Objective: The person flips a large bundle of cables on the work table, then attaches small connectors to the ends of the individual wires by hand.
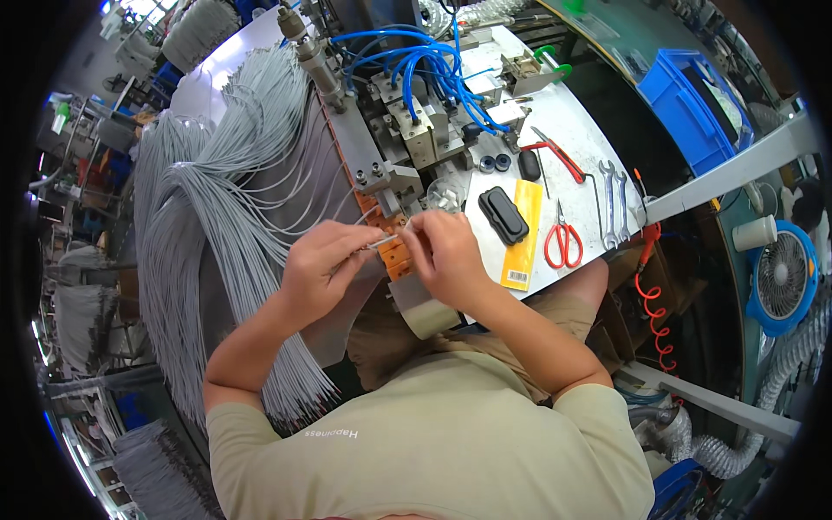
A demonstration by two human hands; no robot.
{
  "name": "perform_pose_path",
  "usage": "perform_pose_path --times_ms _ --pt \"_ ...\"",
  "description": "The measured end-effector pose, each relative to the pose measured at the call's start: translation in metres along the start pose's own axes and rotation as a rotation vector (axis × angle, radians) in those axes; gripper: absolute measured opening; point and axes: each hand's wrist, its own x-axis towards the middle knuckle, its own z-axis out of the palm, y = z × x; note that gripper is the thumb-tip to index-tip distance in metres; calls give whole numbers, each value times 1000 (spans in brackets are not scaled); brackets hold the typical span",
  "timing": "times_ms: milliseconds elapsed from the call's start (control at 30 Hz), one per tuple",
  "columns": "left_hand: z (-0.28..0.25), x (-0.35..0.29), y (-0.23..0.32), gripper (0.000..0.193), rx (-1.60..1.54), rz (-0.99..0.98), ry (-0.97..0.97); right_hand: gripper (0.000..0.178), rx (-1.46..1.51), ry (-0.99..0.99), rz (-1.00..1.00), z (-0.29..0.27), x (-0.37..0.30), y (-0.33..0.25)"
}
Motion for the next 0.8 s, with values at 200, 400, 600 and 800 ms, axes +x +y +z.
perform_pose_path --times_ms 200,400,600,800 --pt "-4 -5 -2 18 -160 -253 -231 12 -22 33 -134 4 0 -13" --pt "-6 -7 -5 12 -599 -573 -289 11 89 -4 -23 8 -5 -14" --pt "-7 -6 -6 11 -644 -589 -290 10 252 -289 147 -12 2 -16" --pt "-3 -7 -1 18 -484 -535 -249 10 65 -64 -5 -3 6 -16"
